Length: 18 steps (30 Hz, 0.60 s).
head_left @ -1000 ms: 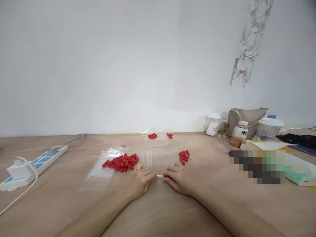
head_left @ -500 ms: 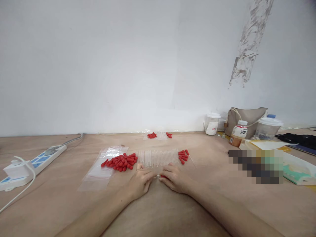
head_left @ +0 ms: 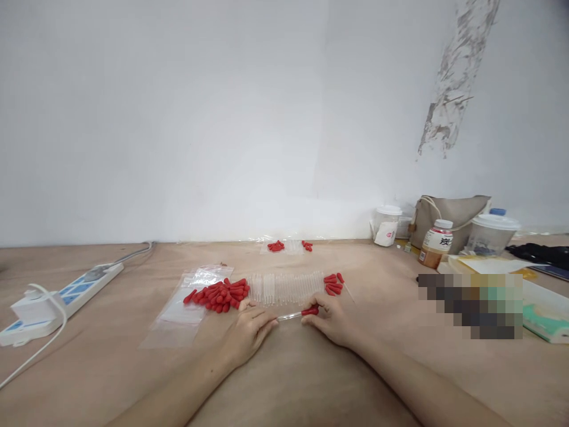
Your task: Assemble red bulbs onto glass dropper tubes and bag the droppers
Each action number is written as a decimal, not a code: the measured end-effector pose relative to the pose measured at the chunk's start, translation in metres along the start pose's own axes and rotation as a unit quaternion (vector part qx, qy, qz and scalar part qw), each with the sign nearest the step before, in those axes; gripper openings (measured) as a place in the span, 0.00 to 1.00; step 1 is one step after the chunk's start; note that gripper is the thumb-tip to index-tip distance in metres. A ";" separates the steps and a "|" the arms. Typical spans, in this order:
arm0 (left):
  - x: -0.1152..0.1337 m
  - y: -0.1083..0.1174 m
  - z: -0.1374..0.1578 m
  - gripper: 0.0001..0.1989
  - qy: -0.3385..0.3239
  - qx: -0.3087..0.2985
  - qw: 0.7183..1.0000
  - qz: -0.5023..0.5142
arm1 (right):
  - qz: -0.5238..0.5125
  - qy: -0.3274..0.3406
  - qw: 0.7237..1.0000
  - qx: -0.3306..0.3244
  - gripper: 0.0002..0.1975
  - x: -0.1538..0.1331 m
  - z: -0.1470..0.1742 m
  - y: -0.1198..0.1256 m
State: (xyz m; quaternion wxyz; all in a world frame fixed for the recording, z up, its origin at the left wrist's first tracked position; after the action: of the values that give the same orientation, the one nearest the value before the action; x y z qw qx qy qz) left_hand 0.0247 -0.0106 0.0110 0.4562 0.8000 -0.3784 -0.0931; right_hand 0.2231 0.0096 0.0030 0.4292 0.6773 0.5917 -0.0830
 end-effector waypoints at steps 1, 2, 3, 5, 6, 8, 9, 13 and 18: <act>0.000 0.000 0.000 0.10 -0.001 0.000 1.000 0.001 | -0.053 -0.027 0.998 0.017 0.08 0.002 0.000 -0.002; 0.001 0.001 0.000 0.10 -0.003 0.002 1.000 0.003 | -0.107 -0.056 0.992 0.036 0.10 0.003 0.000 -0.004; 0.001 0.001 0.000 0.10 -0.006 0.004 1.000 0.005 | -0.159 -0.084 0.982 0.056 0.12 0.003 0.000 -0.007; 0.003 0.002 0.000 0.09 -0.016 0.006 1.000 0.012 | -0.241 -0.126 0.956 0.106 0.16 0.002 -0.001 -0.011; 0.004 0.002 0.000 0.09 -0.020 0.006 1.000 0.015 | -0.263 -0.140 0.944 0.139 0.18 0.001 -0.002 -0.010; 0.005 0.004 0.000 0.09 -0.019 0.008 1.000 0.022 | -0.275 -0.164 0.925 0.206 0.20 0.002 -0.005 0.001; 0.005 0.005 0.000 0.10 -0.012 0.010 1.000 0.025 | -0.265 -0.177 0.918 0.235 0.20 0.005 -0.006 0.011; 0.006 0.007 -0.001 0.11 0.017 0.010 0.999 0.028 | -0.140 -0.219 0.927 0.270 0.19 0.030 -0.017 0.069; 0.007 0.005 -0.001 0.10 0.011 -0.007 1.000 0.019 | 0.201 -0.277 0.921 0.187 0.15 0.077 -0.027 0.109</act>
State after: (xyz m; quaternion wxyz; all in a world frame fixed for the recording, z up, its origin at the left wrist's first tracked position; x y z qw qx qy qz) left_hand 0.0274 -0.0161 0.0170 0.4679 0.7904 -0.3875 -0.0786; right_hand 0.3301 0.0916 0.0247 0.4492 0.7998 0.2748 -0.2882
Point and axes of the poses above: each hand's wrist, its own z-axis away from the middle knuckle, its own y-axis out of the back of the hand, x = y × z, the point moved 3 cm from there along -z, towards the middle knuckle, and after that the axes turned 8 degrees about y, right-handed, at the moved point
